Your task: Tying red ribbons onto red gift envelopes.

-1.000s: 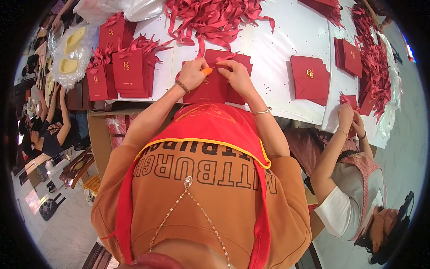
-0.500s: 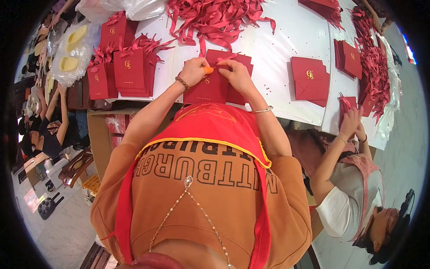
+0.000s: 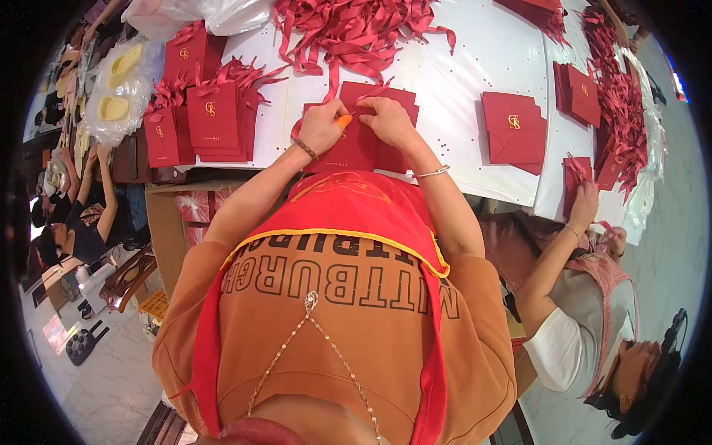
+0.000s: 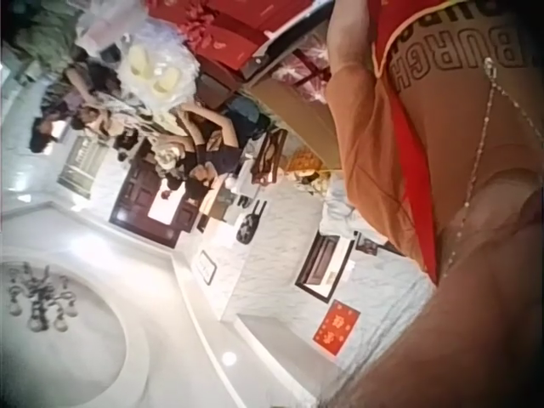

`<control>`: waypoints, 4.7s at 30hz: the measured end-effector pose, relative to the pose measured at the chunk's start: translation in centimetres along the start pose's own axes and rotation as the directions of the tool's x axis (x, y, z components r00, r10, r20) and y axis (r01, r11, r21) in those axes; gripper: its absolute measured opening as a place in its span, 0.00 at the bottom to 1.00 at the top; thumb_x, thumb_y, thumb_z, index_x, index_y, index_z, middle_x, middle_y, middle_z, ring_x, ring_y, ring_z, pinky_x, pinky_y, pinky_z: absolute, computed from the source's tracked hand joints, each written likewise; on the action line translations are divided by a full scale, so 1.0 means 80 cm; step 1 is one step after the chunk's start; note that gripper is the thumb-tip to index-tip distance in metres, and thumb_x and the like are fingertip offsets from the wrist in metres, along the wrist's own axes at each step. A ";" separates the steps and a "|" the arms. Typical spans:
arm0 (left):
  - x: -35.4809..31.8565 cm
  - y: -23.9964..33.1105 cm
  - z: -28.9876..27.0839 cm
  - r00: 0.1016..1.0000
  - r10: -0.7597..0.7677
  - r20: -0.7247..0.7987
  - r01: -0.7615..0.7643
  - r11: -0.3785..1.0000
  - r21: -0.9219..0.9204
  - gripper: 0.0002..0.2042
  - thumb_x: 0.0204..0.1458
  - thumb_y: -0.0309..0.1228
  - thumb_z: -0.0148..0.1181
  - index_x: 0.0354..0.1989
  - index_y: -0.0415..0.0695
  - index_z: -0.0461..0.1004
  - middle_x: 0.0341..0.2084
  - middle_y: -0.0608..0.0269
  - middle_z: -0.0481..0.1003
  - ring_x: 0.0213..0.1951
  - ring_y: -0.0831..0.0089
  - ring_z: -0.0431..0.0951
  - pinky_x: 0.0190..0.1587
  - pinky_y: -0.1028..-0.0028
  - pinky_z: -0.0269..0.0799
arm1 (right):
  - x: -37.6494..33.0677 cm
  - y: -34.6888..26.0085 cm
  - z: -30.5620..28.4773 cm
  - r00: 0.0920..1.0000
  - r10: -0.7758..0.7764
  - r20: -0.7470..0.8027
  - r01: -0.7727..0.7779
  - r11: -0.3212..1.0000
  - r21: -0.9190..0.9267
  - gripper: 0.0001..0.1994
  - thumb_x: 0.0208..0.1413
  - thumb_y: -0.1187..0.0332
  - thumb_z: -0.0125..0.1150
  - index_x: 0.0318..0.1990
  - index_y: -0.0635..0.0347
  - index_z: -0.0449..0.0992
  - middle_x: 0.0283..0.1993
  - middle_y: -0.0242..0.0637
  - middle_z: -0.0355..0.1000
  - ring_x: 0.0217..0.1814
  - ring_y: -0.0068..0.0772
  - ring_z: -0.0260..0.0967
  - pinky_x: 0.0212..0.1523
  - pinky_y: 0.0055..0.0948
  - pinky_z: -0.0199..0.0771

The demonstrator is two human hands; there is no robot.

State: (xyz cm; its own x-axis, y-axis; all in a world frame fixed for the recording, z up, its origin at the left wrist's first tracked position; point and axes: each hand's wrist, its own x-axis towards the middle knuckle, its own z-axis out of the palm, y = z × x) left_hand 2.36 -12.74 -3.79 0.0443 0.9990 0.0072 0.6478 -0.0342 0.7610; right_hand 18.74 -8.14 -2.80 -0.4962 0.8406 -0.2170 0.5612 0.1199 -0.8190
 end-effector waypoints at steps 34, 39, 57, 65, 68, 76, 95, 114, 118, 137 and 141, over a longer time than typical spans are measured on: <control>0.001 0.010 -0.001 0.984 -0.171 0.045 0.176 0.920 -0.350 0.10 0.43 0.20 0.53 0.36 0.38 0.69 0.18 0.63 0.72 0.17 0.78 0.71 0.18 0.79 0.68 | -0.014 -0.007 -0.001 0.996 0.083 -0.009 -0.080 0.977 0.197 0.16 0.43 0.71 0.60 0.42 0.65 0.71 0.46 0.41 0.70 0.47 0.37 0.68 0.47 0.28 0.65; 0.005 0.018 -0.011 0.955 -0.242 0.172 0.294 0.848 -0.440 0.12 0.44 0.19 0.53 0.40 0.37 0.68 0.17 0.64 0.71 0.16 0.81 0.70 0.18 0.81 0.68 | -0.014 -0.002 0.000 0.997 0.074 0.005 -0.073 0.967 0.243 0.16 0.44 0.71 0.59 0.44 0.63 0.71 0.48 0.41 0.69 0.49 0.36 0.67 0.49 0.27 0.64; 0.008 0.018 -0.026 0.926 -0.285 0.247 0.360 0.863 -0.354 0.13 0.42 0.20 0.55 0.39 0.38 0.71 0.16 0.65 0.72 0.15 0.82 0.70 0.17 0.82 0.64 | -0.013 -0.003 0.000 1.000 0.005 0.030 -0.012 0.978 0.207 0.16 0.45 0.71 0.57 0.45 0.59 0.71 0.51 0.39 0.67 0.50 0.38 0.66 0.49 0.29 0.64; 0.010 0.021 -0.023 0.934 -0.284 0.217 0.345 0.876 -0.338 0.11 0.39 0.21 0.54 0.35 0.37 0.72 0.17 0.59 0.74 0.17 0.74 0.75 0.20 0.76 0.69 | -0.012 -0.004 -0.003 0.999 0.028 0.030 -0.032 0.988 0.153 0.16 0.45 0.71 0.58 0.45 0.61 0.71 0.47 0.39 0.69 0.46 0.36 0.67 0.46 0.29 0.64; 0.007 0.022 -0.019 0.965 -0.218 0.144 0.248 0.938 -0.242 0.10 0.38 0.23 0.55 0.33 0.39 0.73 0.17 0.57 0.74 0.19 0.70 0.75 0.23 0.73 0.69 | -0.014 -0.005 -0.001 0.999 0.031 0.034 -0.036 0.983 0.180 0.16 0.44 0.70 0.58 0.44 0.61 0.72 0.45 0.40 0.70 0.44 0.38 0.68 0.45 0.29 0.65; 0.006 0.018 0.005 0.998 -0.061 -0.009 0.060 0.990 -0.125 0.10 0.38 0.21 0.54 0.32 0.37 0.71 0.14 0.62 0.72 0.14 0.76 0.71 0.18 0.75 0.65 | -0.018 -0.018 -0.004 0.996 0.081 -0.035 -0.080 0.996 0.036 0.14 0.44 0.69 0.59 0.39 0.62 0.73 0.47 0.42 0.69 0.43 0.44 0.69 0.42 0.34 0.67; 0.012 0.010 -0.013 0.928 -0.240 0.286 0.356 0.797 -0.488 0.14 0.41 0.20 0.52 0.39 0.40 0.69 0.16 0.64 0.71 0.18 0.78 0.71 0.21 0.77 0.66 | -0.023 -0.005 -0.009 0.993 0.102 0.056 -0.110 0.980 0.165 0.17 0.48 0.72 0.56 0.48 0.62 0.69 0.27 0.29 0.67 0.28 0.18 0.60 0.30 0.20 0.63; 0.001 0.021 -0.006 0.981 -0.161 0.104 0.188 0.920 -0.345 0.14 0.39 0.21 0.53 0.38 0.40 0.70 0.17 0.57 0.72 0.23 0.68 0.74 0.27 0.72 0.66 | -0.022 -0.015 -0.009 0.983 0.180 0.036 -0.183 0.974 0.136 0.17 0.44 0.70 0.58 0.44 0.60 0.72 0.33 0.45 0.71 0.35 0.39 0.69 0.38 0.31 0.67; 0.005 0.010 0.000 0.982 -0.157 0.104 0.183 0.924 -0.337 0.14 0.40 0.21 0.53 0.38 0.39 0.70 0.16 0.59 0.72 0.21 0.72 0.73 0.25 0.74 0.67 | -0.022 -0.019 -0.010 0.995 0.102 0.013 -0.103 0.991 0.086 0.16 0.44 0.70 0.58 0.44 0.59 0.72 0.38 0.46 0.72 0.39 0.42 0.70 0.41 0.32 0.67; 0.012 0.013 0.004 0.905 -0.301 0.301 0.414 0.788 -0.456 0.13 0.44 0.19 0.51 0.41 0.37 0.69 0.16 0.65 0.70 0.15 0.82 0.66 0.16 0.83 0.61 | -0.016 -0.012 -0.006 0.998 0.051 0.022 -0.054 0.989 0.137 0.16 0.45 0.71 0.57 0.45 0.62 0.71 0.37 0.47 0.72 0.39 0.39 0.70 0.40 0.31 0.67; 0.008 0.002 0.014 0.967 -0.216 0.132 0.248 0.911 -0.328 0.10 0.43 0.20 0.52 0.36 0.38 0.71 0.15 0.65 0.71 0.15 0.82 0.68 0.16 0.82 0.62 | -0.019 -0.014 -0.006 0.989 0.143 0.035 -0.147 0.978 0.150 0.15 0.45 0.71 0.57 0.43 0.62 0.72 0.32 0.46 0.72 0.33 0.34 0.71 0.35 0.29 0.68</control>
State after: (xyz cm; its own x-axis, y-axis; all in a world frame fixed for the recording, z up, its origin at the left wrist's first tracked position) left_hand 3.31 -12.18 -4.41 0.0032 0.9701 -0.2428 0.3516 0.2263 0.9084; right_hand 19.20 -9.30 -1.32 -0.4335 0.8302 -0.3505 0.5226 -0.0853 -0.8483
